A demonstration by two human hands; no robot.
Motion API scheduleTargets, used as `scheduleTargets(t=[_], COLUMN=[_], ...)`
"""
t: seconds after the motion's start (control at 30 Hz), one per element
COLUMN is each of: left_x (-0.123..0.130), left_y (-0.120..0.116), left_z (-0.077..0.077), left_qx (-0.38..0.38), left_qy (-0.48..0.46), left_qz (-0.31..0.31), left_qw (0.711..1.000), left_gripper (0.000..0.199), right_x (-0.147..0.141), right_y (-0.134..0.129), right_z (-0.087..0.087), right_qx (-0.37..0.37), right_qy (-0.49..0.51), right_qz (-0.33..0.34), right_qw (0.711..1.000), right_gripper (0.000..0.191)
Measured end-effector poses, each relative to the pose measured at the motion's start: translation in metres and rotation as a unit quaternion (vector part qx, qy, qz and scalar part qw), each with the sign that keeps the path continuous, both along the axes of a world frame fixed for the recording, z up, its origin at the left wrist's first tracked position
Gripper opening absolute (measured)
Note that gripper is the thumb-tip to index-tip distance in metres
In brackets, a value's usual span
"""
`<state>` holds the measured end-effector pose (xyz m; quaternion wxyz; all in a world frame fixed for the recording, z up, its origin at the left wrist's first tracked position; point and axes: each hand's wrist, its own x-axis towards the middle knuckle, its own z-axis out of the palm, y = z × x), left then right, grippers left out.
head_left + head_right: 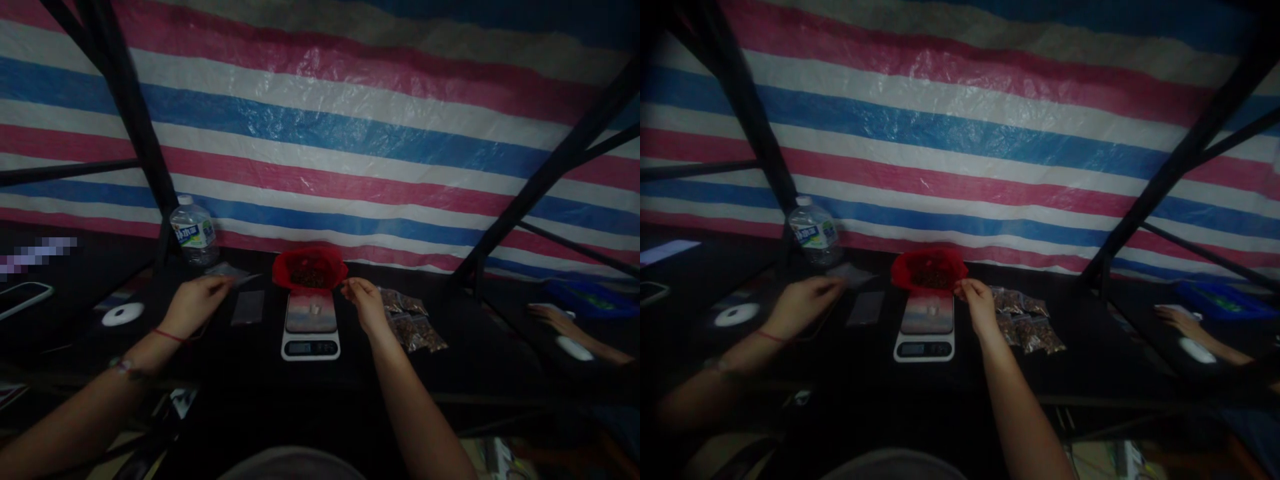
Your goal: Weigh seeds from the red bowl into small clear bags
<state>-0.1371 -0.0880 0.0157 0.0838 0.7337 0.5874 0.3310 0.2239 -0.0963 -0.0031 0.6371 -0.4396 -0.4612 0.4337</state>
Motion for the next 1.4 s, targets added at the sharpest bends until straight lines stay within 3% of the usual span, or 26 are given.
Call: scheduleTargets(t=[0.1,0.17,0.33,0.4,0.53,0.7,0.8,0.9,1.0,1.07,1.13,1.2,1.3,1.4], left_x=[0.004,0.012,0.026,0.029,0.034,0.031,0.031,0.033,0.042,0.052,0.068,0.086,0.115,0.134], left_y=[-0.010,-0.016,-0.004,0.009,0.024,0.027,0.028,0.028,0.025,0.023,0.023,0.027,0.041,0.057], left_z=[-0.041,-0.057,-0.058,-0.061,-0.084,-0.103,-0.099,-0.078,-0.046,-0.024,-0.008,0.002,0.006,0.003], left_qx=[-0.012,-0.050,-0.004,-0.008,-0.047,-0.068,-0.074,-0.011,0.076,0.079,0.014,-0.088,-0.195,-0.246], left_qy=[0.105,0.156,0.169,0.171,0.214,0.246,0.255,0.232,0.144,0.052,-0.060,-0.175,-0.308,-0.370], left_qz=[-0.068,-0.098,-0.094,-0.134,-0.162,-0.143,-0.128,-0.109,-0.106,-0.120,-0.152,-0.204,-0.240,-0.258], left_qw=[0.992,0.982,0.981,0.976,0.962,0.956,0.956,0.967,0.981,0.988,0.986,0.959,0.900,0.858], left_gripper=[0.037,0.035,0.043,0.046,0.054,0.061,0.062,0.061,0.058,0.051,0.041,0.040,0.048,0.050], right_x=[0.006,0.008,0.033,0.051,0.085,0.094,0.084,0.078,0.081,0.082,0.079,0.067,0.040,0.013], right_y=[-0.004,-0.006,-0.014,-0.020,-0.037,-0.060,-0.068,-0.070,-0.067,-0.059,-0.045,-0.027,0.004,0.033], right_z=[0.000,0.003,0.010,0.011,0.003,-0.022,-0.035,-0.041,-0.037,-0.027,-0.014,0.000,0.016,0.024], right_qx=[0.000,0.005,0.027,0.019,-0.065,-0.187,-0.204,-0.192,-0.156,-0.096,-0.001,0.096,0.199,0.256], right_qy=[-0.016,-0.052,-0.248,-0.371,-0.581,-0.685,-0.708,-0.693,-0.628,-0.569,-0.515,-0.470,-0.423,-0.402], right_qz=[-0.022,-0.021,-0.026,-0.025,-0.032,-0.064,-0.089,-0.086,-0.091,-0.111,-0.127,-0.109,-0.051,0.003], right_qw=[1.000,0.998,0.968,0.928,0.810,0.702,0.671,0.690,0.757,0.809,0.848,0.870,0.883,0.879], right_gripper=[0.033,0.033,0.030,0.028,0.028,0.030,0.040,0.043,0.039,0.036,0.038,0.041,0.039,0.034])
